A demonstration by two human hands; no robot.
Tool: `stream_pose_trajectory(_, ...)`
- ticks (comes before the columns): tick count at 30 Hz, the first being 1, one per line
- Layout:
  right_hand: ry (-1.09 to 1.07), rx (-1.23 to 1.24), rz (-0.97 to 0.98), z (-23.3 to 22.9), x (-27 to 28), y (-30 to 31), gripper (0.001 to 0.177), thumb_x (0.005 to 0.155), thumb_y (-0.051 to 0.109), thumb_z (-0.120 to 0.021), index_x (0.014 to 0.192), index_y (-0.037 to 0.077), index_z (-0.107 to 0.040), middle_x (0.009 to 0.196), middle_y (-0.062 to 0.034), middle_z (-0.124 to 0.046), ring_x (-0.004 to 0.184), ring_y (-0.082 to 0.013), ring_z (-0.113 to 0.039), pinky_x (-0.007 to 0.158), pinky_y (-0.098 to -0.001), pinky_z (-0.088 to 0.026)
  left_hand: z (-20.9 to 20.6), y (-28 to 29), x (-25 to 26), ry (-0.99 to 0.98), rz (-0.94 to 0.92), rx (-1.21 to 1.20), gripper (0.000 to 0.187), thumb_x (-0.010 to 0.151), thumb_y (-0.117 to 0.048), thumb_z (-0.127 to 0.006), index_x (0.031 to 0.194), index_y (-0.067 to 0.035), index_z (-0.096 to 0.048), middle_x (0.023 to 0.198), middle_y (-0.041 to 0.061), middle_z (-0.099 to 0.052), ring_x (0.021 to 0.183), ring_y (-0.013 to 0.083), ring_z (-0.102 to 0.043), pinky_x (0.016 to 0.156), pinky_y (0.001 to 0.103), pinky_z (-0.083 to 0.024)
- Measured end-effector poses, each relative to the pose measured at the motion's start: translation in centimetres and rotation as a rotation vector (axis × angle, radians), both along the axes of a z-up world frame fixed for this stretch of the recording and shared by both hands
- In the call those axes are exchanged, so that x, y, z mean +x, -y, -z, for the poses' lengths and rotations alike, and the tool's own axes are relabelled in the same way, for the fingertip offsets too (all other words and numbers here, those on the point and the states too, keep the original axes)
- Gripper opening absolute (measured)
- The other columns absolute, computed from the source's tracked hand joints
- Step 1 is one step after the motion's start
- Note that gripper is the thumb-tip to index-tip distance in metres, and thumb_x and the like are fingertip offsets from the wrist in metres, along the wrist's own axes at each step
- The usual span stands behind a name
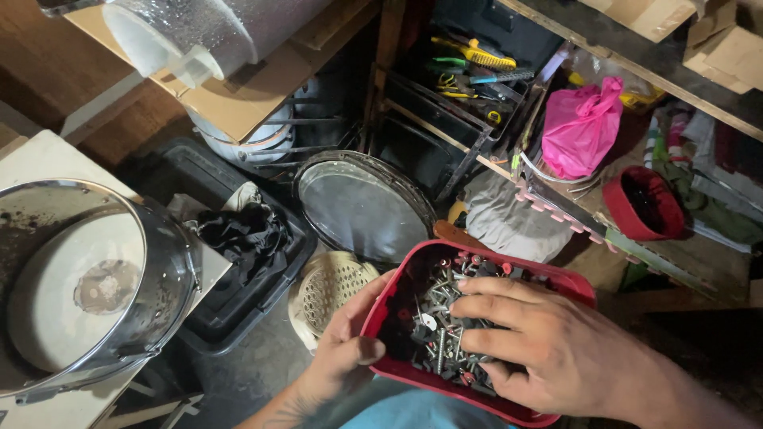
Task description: The person sorts small metal hardware from a cardboard box into red plastic containers on a table. They then move to a shelf to retrieve and inspect additional containers filled with screws and bolts, placing them back on the shelf. Finally, they return to the table to sort through a red container of mixed hardware.
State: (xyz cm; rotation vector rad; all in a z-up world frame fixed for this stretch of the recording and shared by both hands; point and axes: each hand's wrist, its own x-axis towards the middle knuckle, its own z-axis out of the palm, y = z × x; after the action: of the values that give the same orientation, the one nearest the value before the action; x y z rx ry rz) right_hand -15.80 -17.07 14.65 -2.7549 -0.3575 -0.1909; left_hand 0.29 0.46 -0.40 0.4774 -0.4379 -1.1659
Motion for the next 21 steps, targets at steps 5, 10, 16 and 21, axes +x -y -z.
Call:
stream_pose_trajectory(5, -0.04, -0.072, 0.026, 0.8, 0.6, -0.9, 0.02, 0.079, 0.018, -0.069, 0.098, 0.013, -0.075, 0.124, -0.0115, -0.069, 0.123, -0.0361, -0.058, 0.107, -0.0535, -0.044, -0.1, -0.4, 0.0, 0.033, -0.034, 0.068, 0.09, 0.065, -0.012, -0.072, 0.149, 0.008, -0.045, 0.128, 0.02, -0.068, 0.108, 0.027, -0.066, 0.09, 0.035, -0.055)
stream_pose_trajectory(10, -0.051, -0.191, -0.038, 0.7, 2.4, -2.6, 0.046, 0.083, 0.031, -0.071, 0.126, 0.015, -0.067, 0.144, -0.0114, -0.058, 0.134, -0.036, -0.049, 0.114, -0.0573, -0.03, -0.5, -0.8, 0.5, 0.275, -0.071, -0.023, 0.086, 0.082, -0.027, -0.077, 0.152, 0.007, -0.04, 0.145, 0.017, -0.058, 0.132, 0.0239, -0.055, 0.115, 0.039, -0.042)
stream_pose_trajectory(16, -0.177, -0.241, 0.002, 3.3, 3.8, -2.7, 0.067, 0.071, 0.047, -0.073, 0.129, 0.014, -0.067, 0.127, -0.0123, -0.066, 0.12, -0.0359, -0.054, 0.108, -0.0594, -0.032, 0.5, -1.3, 0.4, 0.404, -0.099, 0.012, 0.083, 0.077, -0.025, -0.069, 0.15, 0.004, -0.043, 0.143, 0.014, -0.059, 0.127, 0.0223, -0.058, 0.108, 0.038, -0.049)
stream_pose_trajectory(21, -0.168, -0.267, -0.023, 3.4, 3.7, -2.8, 0.055, 0.068, 0.044, -0.074, 0.114, 0.016, -0.069, 0.114, -0.0112, -0.067, 0.104, -0.0364, -0.056, 0.097, -0.0574, -0.038, 1.6, -1.2, -1.3, 0.131, -0.085, 0.022, 0.084, 0.071, -0.014, -0.071, 0.148, 0.007, -0.046, 0.141, 0.017, -0.061, 0.125, 0.0235, -0.06, 0.107, 0.036, -0.048)
